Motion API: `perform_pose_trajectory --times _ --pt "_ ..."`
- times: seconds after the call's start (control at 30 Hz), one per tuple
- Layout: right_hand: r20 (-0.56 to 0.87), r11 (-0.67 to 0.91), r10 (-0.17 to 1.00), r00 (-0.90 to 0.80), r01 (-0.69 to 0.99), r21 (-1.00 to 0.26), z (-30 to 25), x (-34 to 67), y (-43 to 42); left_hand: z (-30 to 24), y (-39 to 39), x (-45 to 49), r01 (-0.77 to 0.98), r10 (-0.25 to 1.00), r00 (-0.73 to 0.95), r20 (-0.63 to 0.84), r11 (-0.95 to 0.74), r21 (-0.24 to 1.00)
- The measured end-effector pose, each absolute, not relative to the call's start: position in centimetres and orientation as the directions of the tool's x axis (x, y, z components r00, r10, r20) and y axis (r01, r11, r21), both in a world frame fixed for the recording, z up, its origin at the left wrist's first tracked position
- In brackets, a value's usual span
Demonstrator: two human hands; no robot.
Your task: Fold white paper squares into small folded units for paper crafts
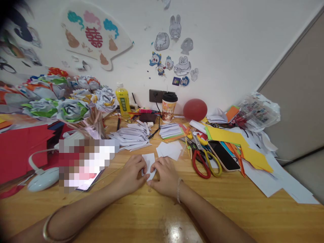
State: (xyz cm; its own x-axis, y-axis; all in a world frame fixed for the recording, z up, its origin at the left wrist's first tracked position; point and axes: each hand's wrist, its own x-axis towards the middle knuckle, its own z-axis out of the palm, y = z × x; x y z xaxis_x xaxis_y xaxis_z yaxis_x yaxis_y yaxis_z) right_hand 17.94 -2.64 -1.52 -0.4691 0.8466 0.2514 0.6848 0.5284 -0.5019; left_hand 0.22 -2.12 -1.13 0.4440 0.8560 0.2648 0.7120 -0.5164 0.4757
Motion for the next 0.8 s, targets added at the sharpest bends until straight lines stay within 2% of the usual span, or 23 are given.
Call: perform_pose_trajectory --times 0.5,0.63,0.8 --pt "0.331 0.43 0.902 -0.276 0.624 -0.652 -2.7 18.0 -1.8 -1.0 -2.3 0.4 0.712 0.862 0.43 0.268 -0.507 0.486" --pt "0.317 0.444 0.896 -0.312 0.673 -0.592 -2.6 18.0 -2.0 -1.1 -2.3 0.3 0.721 0.868 0.42 0.264 -0.496 0.484" --pt "0.329 0.459 0.888 -0.321 0.667 -0.586 -2.3 17.8 -2.3 -0.7 -2.1 0.1 0.75 0.879 0.389 0.275 -0.475 0.46"
